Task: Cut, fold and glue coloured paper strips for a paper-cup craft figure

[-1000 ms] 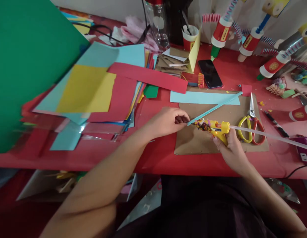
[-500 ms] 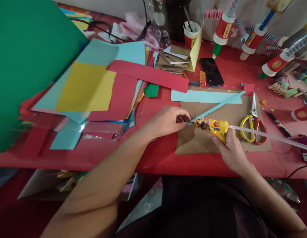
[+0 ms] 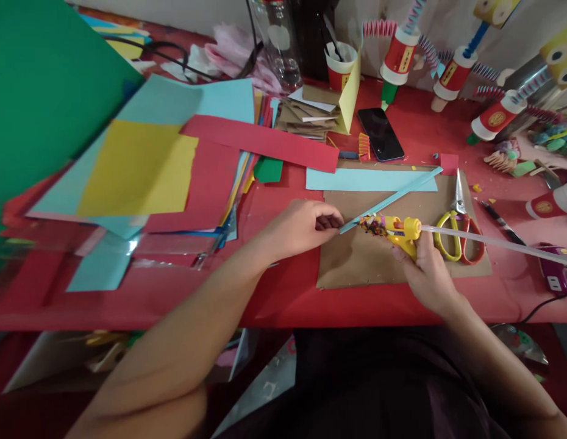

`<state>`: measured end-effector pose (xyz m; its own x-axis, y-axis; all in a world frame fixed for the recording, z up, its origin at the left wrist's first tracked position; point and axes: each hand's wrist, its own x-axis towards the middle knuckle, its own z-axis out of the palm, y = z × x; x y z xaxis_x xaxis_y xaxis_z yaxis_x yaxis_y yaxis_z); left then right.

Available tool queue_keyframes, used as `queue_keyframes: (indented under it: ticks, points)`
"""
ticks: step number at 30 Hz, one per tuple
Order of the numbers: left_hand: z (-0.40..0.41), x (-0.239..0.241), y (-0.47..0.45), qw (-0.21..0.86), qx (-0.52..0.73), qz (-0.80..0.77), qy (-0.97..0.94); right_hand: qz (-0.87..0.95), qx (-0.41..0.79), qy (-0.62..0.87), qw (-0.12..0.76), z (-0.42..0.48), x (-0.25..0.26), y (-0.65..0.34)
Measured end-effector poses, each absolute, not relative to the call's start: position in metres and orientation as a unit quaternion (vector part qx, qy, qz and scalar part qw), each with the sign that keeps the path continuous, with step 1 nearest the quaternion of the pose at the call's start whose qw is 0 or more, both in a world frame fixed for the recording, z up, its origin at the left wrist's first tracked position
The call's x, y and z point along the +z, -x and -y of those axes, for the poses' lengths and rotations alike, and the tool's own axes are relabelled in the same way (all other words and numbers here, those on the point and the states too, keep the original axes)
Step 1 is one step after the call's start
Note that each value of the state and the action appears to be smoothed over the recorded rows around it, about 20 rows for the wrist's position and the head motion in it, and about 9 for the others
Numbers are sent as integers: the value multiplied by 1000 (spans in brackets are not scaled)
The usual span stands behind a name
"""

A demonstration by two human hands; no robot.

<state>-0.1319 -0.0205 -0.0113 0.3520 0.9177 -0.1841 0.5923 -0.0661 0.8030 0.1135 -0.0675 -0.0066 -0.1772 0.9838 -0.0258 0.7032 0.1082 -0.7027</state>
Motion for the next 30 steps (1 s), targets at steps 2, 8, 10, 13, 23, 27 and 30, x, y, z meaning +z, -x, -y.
queue_keyframes:
  ticks: [2,8,10,13,23,27,30]
  points:
    - [21,-11,132,426,190,-537,-703,711,293,596,232,68,-6,-113]
    - [19,-10,132,422,178,-546,-701,691,279,618,252,60,-5,-120]
    - [19,-10,132,421,172,-551,-700,685,265,627,258,57,-5,-126]
    - [19,-11,132,423,173,-557,-694,679,248,634,275,52,-6,-135]
    - [19,-14,134,421,176,-563,-690,677,190,655,277,46,-7,-143]
    - [19,-15,134,421,180,-557,-693,701,214,633,247,58,-9,-132]
    - [18,-14,133,421,180,-554,-696,717,218,618,240,63,-13,-126]
